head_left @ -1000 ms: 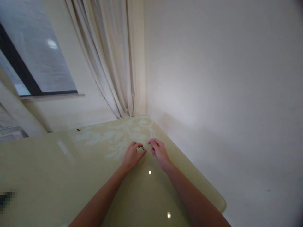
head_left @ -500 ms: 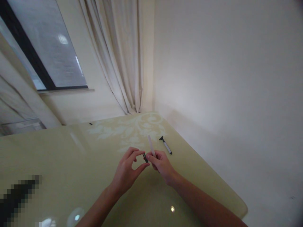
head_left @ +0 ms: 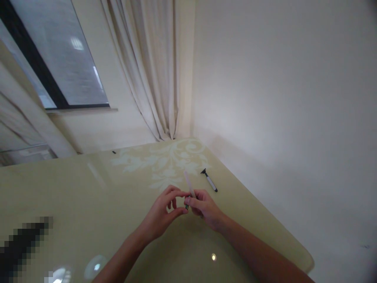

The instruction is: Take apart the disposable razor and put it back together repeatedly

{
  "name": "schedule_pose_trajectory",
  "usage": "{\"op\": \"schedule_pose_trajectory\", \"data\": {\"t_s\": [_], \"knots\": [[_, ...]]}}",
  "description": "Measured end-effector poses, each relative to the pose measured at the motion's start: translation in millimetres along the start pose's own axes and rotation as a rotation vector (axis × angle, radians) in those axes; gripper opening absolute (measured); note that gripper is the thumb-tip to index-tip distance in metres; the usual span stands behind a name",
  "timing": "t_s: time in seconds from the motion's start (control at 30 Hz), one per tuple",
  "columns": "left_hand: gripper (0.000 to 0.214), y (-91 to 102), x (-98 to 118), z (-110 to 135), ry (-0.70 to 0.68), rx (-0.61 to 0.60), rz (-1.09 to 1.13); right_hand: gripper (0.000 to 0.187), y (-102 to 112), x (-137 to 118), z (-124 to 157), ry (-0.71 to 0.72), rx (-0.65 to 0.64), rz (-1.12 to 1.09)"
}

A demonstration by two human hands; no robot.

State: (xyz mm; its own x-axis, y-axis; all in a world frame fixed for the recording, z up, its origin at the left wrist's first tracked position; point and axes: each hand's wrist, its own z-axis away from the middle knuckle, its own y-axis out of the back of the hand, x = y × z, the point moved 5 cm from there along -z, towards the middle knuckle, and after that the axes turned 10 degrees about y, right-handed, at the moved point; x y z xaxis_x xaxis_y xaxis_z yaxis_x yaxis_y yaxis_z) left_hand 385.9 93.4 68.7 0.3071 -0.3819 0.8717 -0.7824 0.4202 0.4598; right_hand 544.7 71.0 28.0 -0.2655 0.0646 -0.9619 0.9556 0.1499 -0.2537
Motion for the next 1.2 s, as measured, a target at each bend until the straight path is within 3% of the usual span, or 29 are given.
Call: {"op": "schedule_pose_trajectory", "data": {"t_s": [0.23, 0.33, 0.43, 0.57, 0.8, 1.1, 1.2], "knots": [[0.033, -2.5, 5, 2, -0.027, -0.017, 0.033, 0.043, -1, 0, 0, 0.004, -0.055, -0.03], [0.031, 9.0, 5, 0, -0.015, 0.073, 0.035, 0.05, 2, -9, -2, 0.056, -0.031, -0.063], [0.031, 24.1, 3, -3, 0.017, 0.15, 0.021, 0.048, 4, -22, -2, 0.087, -0.089, -0.003], [0.031, 32.6, 1, -3, 0.043, 0.125, 0.017, 0.043, 4, -28, 2, 0.097, -0.147, 0.019], [0.041, 29.4, -3, -2, 0.136, 0.093, 0.173, 0.038, -2, -24, 7, 0.139, -0.168, 0.195], [0.046, 29.1, -2, 0, 0.221, 0.104, 0.378, 0.039, 0, -24, 5, 0.187, -0.119, 0.164], [0.046, 27.3, -11, 0, 0.238, 0.125, 0.451, 0.049, 0, -26, 5, 0.22, -0.126, 0.181]]}}
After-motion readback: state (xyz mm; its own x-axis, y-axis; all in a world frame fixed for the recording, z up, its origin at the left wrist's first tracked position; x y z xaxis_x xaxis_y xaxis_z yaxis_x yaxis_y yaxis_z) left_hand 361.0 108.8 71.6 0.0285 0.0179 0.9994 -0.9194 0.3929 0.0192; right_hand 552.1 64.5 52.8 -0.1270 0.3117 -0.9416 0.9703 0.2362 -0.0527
